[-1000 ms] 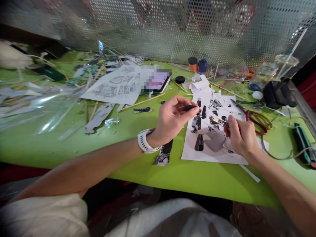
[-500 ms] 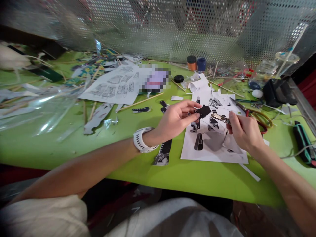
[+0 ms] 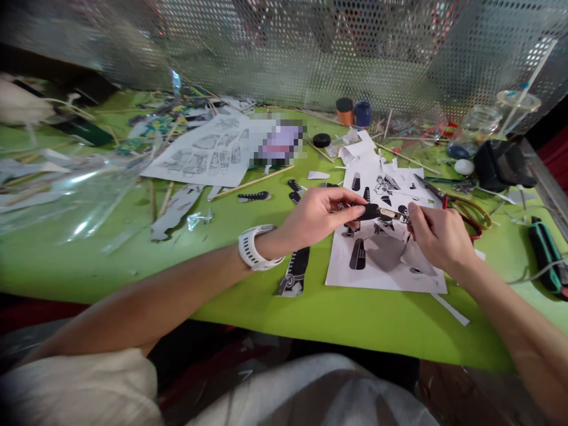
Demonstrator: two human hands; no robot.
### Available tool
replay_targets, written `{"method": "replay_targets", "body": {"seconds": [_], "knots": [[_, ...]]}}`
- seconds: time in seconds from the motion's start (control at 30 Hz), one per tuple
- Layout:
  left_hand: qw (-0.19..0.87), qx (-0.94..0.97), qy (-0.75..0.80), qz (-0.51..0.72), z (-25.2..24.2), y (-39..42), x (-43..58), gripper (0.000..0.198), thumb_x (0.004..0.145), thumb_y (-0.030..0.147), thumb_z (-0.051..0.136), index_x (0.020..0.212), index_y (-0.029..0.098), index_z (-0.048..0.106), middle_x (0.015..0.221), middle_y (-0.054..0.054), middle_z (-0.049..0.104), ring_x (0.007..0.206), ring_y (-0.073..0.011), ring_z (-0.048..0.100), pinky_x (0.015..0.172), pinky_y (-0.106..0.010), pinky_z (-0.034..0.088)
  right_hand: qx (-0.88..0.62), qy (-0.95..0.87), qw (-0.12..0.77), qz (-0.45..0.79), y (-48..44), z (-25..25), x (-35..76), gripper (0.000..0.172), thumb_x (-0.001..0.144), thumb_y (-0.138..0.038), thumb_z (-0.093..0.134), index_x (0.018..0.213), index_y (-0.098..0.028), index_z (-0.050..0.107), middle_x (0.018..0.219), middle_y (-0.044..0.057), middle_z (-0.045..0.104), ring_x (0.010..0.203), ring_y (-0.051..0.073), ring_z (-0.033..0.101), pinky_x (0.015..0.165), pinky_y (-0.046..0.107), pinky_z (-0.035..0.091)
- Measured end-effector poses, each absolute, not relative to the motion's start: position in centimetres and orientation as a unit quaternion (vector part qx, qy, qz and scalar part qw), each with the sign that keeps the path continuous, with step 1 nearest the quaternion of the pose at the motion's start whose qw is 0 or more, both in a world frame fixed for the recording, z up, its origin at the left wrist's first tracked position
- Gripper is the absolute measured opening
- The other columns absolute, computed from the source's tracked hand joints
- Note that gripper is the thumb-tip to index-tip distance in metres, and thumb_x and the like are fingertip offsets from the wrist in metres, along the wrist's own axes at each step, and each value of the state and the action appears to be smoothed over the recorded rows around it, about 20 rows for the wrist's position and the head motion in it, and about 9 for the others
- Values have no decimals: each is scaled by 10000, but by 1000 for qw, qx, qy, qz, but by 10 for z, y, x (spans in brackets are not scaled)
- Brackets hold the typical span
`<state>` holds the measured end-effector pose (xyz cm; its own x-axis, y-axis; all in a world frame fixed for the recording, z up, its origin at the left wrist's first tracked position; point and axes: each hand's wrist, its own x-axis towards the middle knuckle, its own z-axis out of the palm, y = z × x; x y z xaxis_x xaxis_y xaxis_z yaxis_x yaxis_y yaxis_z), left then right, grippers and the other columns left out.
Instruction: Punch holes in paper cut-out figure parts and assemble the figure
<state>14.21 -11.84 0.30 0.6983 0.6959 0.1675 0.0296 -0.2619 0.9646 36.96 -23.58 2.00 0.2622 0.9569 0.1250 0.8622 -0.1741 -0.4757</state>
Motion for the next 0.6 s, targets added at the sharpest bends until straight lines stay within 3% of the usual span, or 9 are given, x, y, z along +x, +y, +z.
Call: {"method": "replay_targets", "body": {"seconds": [0.27, 0.43, 0.6], "knots": [[550, 742, 261, 280, 5, -120, 141, 180, 940, 295, 770, 1051, 181, 854, 662, -39, 775, 566, -131, 708, 469, -197, 500, -767, -592, 205, 136, -236, 27, 363, 597, 1055, -457, 423, 501, -252, 508, 470, 56, 595, 422, 176, 507, 554, 364, 354], [559, 738, 254, 280, 2, -121, 142, 212, 935, 310, 774, 1075, 176, 861, 658, -47, 782, 540, -131, 692, 492, -216, 521, -772, -584, 192, 162, -235, 30, 360, 615, 1067, -398, 419, 473, -256, 486, 438, 67, 549, 392, 179, 470, 534, 390, 337], [562, 735, 255, 279, 4, -122, 142, 219, 930, 312, 778, 1073, 170, 864, 675, -55, 790, 548, -130, 695, 517, -222, 544, -767, -590, 199, 153, -235, 31, 358, 663, 1076, -458, 408, 453, -265, 523, 403, 72, 523, 388, 196, 471, 528, 402, 328]]}}
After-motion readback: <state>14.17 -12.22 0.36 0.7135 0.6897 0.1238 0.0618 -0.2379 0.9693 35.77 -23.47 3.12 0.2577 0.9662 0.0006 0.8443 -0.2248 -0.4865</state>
